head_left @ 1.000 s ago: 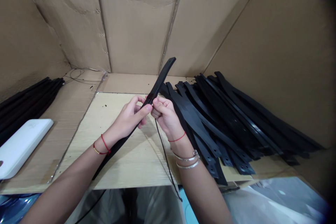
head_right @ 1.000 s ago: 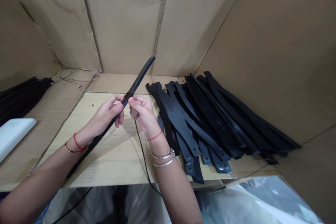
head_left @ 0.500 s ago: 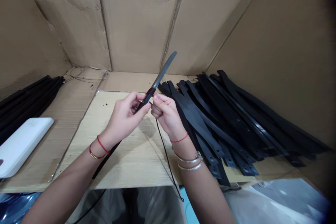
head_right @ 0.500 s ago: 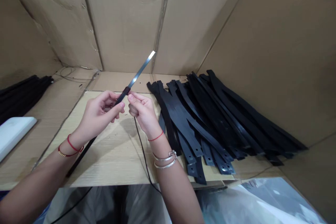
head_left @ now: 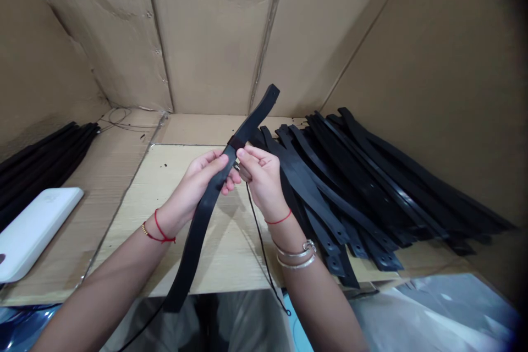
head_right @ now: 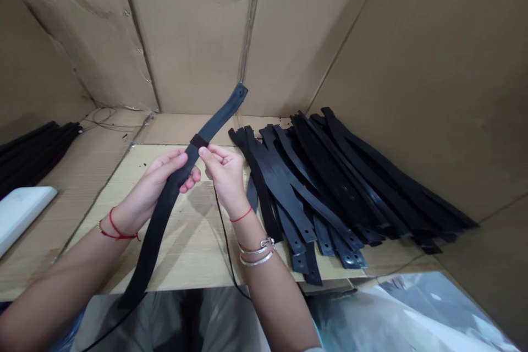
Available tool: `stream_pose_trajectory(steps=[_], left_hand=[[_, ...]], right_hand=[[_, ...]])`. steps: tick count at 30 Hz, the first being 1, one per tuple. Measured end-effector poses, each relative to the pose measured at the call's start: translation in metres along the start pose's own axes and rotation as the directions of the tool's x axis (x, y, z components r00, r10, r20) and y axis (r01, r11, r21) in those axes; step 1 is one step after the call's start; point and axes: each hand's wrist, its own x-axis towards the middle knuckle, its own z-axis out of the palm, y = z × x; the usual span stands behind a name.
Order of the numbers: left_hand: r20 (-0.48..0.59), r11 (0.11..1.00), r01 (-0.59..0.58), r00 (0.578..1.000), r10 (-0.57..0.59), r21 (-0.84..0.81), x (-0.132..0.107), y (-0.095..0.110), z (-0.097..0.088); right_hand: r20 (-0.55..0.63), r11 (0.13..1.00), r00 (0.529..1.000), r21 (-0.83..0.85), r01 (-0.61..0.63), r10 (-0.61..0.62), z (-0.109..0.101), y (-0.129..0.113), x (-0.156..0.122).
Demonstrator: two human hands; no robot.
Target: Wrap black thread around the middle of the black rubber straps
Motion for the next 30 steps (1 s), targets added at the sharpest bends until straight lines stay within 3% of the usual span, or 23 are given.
stream_pose_trajectory(steps=[5,8,11,19,22,25,27,30], left_hand=[[-0.116,0.988,0.065,0.992,-0.048,0.143,0.002,-0.001,-0.003],[-0.189,0.963,0.038,0.982,0.014,0.267,0.000,0.000,-0.003],[-0.198,0.960,0.011,0.979,0.047,0.281,-0.001,-0.002,-0.003],[-0.088,0.990,0.048,0.995,-0.036,0.133,0.000,-0.006,-0.004],[0.044,0.995,0.096,0.994,-0.097,0.013,0.002,-0.008,-0.005],[0.221,0.977,0.186,0.962,-0.159,-0.106,0.005,-0.011,-0.007],[0.298,0.971,0.218,0.938,-0.179,-0.103,0.007,-0.012,-0.009],[0.268,0.984,0.175,0.947,-0.179,0.037,0.008,-0.012,-0.009]], right_hand=[[-0.107,0.998,0.994,-0.067,0.017,-0.024,0.000,0.001,0.002],[-0.097,1.000,0.995,0.010,-0.002,0.003,0.003,-0.002,0.002],[-0.036,0.994,0.999,0.104,-0.033,0.037,0.005,-0.005,0.002],[0.107,0.979,0.989,0.166,-0.120,0.103,0.003,-0.009,0.003],[0.143,0.977,0.984,0.167,-0.135,0.111,0.002,-0.011,0.001],[0.120,0.980,0.988,0.162,-0.119,0.100,0.000,-0.010,0.001],[0.074,0.984,0.993,0.148,-0.100,0.090,-0.001,-0.007,0.003],[0.029,0.991,0.996,0.105,-0.089,0.087,-0.001,-0.003,0.005]])
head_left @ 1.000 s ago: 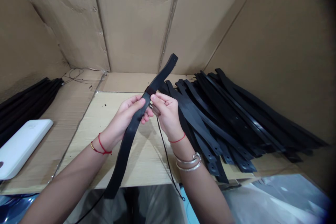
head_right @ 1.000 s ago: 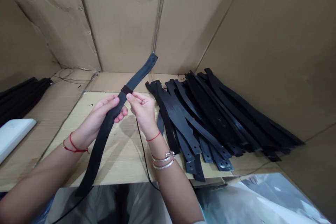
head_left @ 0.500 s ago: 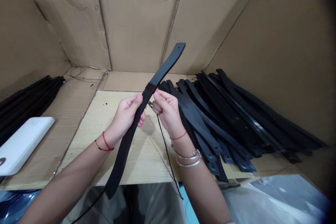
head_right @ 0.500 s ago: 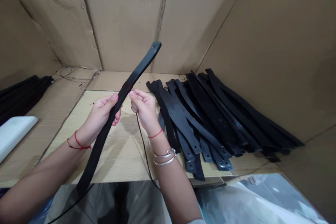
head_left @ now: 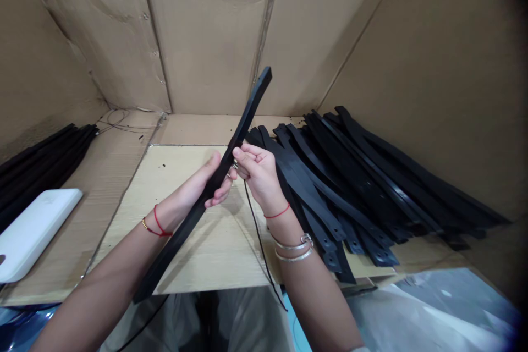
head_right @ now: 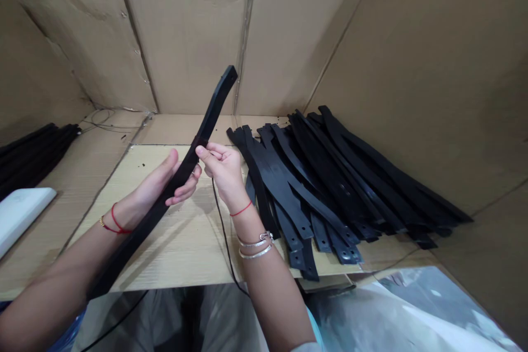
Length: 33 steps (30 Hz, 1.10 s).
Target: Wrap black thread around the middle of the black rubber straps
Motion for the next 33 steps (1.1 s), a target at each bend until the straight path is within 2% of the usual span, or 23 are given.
stream_pose_trajectory(steps=[3,11,14,18,26,29,33], left_hand=[[-0.086,0.988,0.013,0.996,0.000,0.151,-0.001,0.001,0.000],[-0.155,0.947,-0.068,0.980,0.122,0.315,-0.002,0.002,-0.009],[-0.136,0.941,-0.094,0.980,0.144,0.324,-0.001,0.002,-0.009],[-0.231,0.946,-0.106,0.956,0.182,0.306,-0.002,0.006,-0.004],[-0.345,0.957,0.017,0.934,0.089,0.291,-0.005,0.010,0.000],[-0.346,0.951,0.057,0.937,0.055,0.305,-0.003,0.008,0.000],[-0.321,0.951,0.001,0.941,0.103,0.309,-0.002,0.008,-0.001]], right_hand=[[-0.013,0.999,1.000,-0.038,-0.007,0.007,-0.001,0.000,0.001],[0.033,0.998,0.998,-0.045,-0.053,0.054,-0.004,-0.008,0.004],[0.010,0.997,0.998,-0.059,-0.055,0.056,-0.005,-0.008,0.004],[-0.020,0.998,0.998,-0.042,-0.053,0.052,-0.004,-0.005,0.004],[-0.056,0.995,0.998,-0.095,-0.029,0.023,0.004,0.008,0.002],[-0.067,0.992,0.998,-0.127,-0.023,0.015,0.005,0.009,0.002],[-0.094,0.993,0.995,-0.115,0.005,-0.015,0.004,0.009,0.003]])
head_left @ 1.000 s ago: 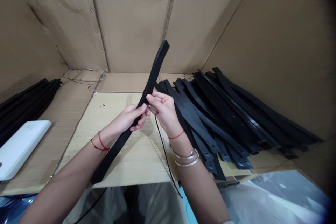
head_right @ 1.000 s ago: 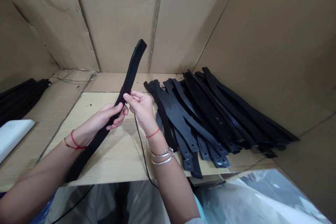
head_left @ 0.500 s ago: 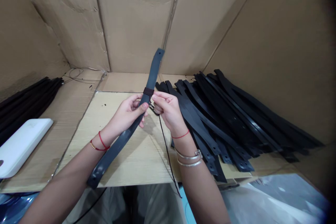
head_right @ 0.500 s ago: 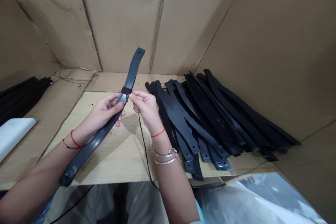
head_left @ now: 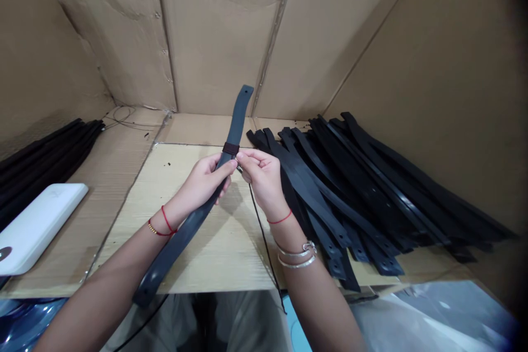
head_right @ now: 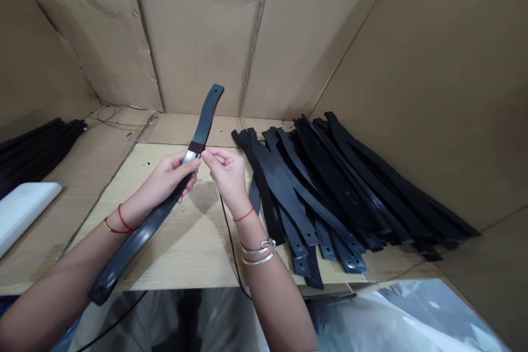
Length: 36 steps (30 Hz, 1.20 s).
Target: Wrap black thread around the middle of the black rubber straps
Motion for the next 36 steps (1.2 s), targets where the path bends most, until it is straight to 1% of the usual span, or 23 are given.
stream_pose_trajectory(steps=[4,6,7,9,11,13,15,17,19,20,21,23,24,25,27,28,30,32,36], left_hand=[[0.004,0.999,-0.036,0.999,0.036,-0.010,-0.002,0.003,0.000],[0.013,0.998,-0.048,0.999,0.048,-0.027,-0.003,0.005,0.000],[0.020,0.998,-0.048,0.999,0.049,-0.044,-0.004,0.005,0.001],[0.053,0.994,-0.045,0.997,0.050,-0.095,-0.005,0.006,0.001],[0.104,0.987,-0.041,0.993,0.057,-0.155,-0.006,0.006,0.002],[0.158,0.978,-0.026,0.986,0.060,-0.208,-0.006,0.004,0.001],[0.213,0.965,0.005,0.976,0.053,-0.263,-0.006,0.002,0.001],[0.288,0.945,0.047,0.956,0.051,-0.323,-0.007,-0.001,0.002],[0.352,0.920,0.059,0.932,0.088,-0.387,-0.008,-0.003,0.004],[0.372,0.909,0.057,0.922,0.111,-0.412,-0.008,-0.004,0.005],[0.383,0.906,0.053,0.915,0.123,-0.419,-0.008,-0.004,0.005],[0.362,0.933,0.028,0.926,0.111,-0.358,-0.009,-0.003,0.006],[0.328,0.960,0.008,0.941,0.087,-0.280,-0.009,-0.002,0.005],[0.274,0.984,-0.018,0.959,0.066,-0.176,-0.008,0.000,0.004],[0.125,0.995,-0.087,0.989,0.081,0.042,-0.007,0.001,0.003],[0.059,0.985,-0.116,0.992,0.109,0.130,-0.006,0.002,0.002],[-0.012,0.964,-0.147,0.988,0.154,0.223,-0.004,0.001,0.000],[-0.011,0.966,-0.157,0.987,0.162,0.205,-0.002,-0.001,0.000],[0.002,0.991,-0.134,0.991,0.134,0.006,-0.001,-0.002,0.002]], right_hand=[[0.004,1.000,1.000,0.005,0.021,-0.021,-0.001,-0.001,0.000],[0.016,0.999,1.000,0.036,0.013,-0.013,-0.001,-0.002,0.000],[0.033,0.998,0.999,0.062,-0.005,0.003,-0.001,-0.002,0.000],[0.109,0.990,0.992,0.122,-0.073,0.059,-0.002,-0.003,0.000],[0.215,0.974,0.970,0.170,-0.151,0.112,-0.004,-0.004,0.000],[0.293,0.964,0.948,0.190,-0.187,0.126,-0.006,-0.004,0.000],[0.333,0.961,0.935,0.197,-0.193,0.119,-0.009,-0.004,0.000],[0.400,0.958,0.907,0.186,-0.219,0.130,-0.012,-0.004,-0.001],[0.469,0.954,0.872,0.171,-0.247,0.142,-0.015,-0.005,-0.002],[0.491,0.953,0.859,0.164,-0.253,0.143,-0.015,-0.005,-0.002],[0.494,0.955,0.858,0.161,-0.249,0.140,-0.016,-0.005,-0.002],[0.448,0.961,0.885,0.167,-0.221,0.126,-0.015,-0.006,-0.002],[0.412,0.964,0.903,0.169,-0.206,0.120,-0.015,-0.006,-0.002],[0.371,0.967,0.922,0.173,-0.188,0.113,-0.014,-0.006,-0.001],[0.289,0.970,0.952,0.181,-0.161,0.104,-0.014,-0.008,0.000],[0.258,0.971,0.961,0.181,-0.154,0.104,-0.014,-0.009,0.001],[0.217,0.974,0.970,0.171,-0.147,0.108,-0.015,-0.010,0.003],[0.203,0.975,0.972,0.162,-0.150,0.116,-0.014,-0.010,0.004],[0.210,0.975,0.972,0.173,-0.141,0.103,-0.009,-0.008,0.004]])
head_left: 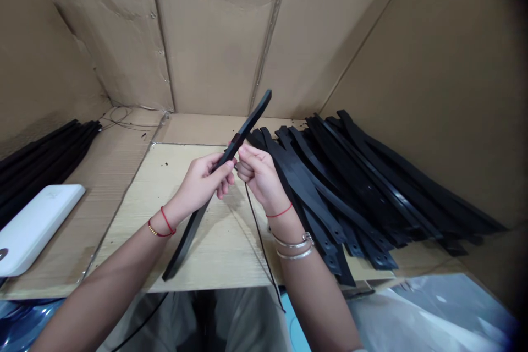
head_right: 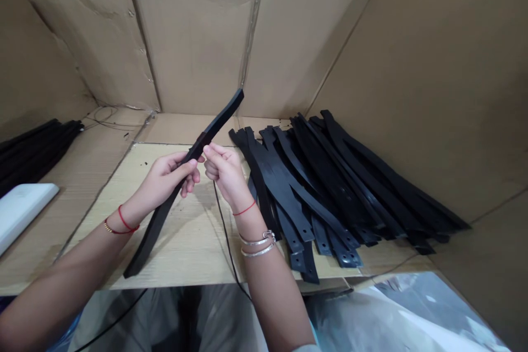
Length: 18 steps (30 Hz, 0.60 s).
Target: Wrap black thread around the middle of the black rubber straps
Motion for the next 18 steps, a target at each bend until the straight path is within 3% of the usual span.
stream_pose_trajectory(steps=[10,15,18], left_hand=[[0.096,0.954,0.066,0.995,-0.040,-0.292,-0.004,0.002,0.002],[0.261,0.907,0.141,0.965,-0.036,-0.397,-0.005,0.000,0.000],[0.370,0.860,0.232,0.927,-0.055,-0.454,-0.006,-0.001,0.000]], right_hand=[[-0.072,0.993,0.995,-0.106,0.054,-0.062,0.002,-0.004,-0.002],[0.053,0.999,0.999,-0.052,0.008,-0.005,0.000,-0.009,-0.007],[0.069,0.998,0.997,-0.037,0.046,-0.044,-0.001,-0.009,-0.009]])
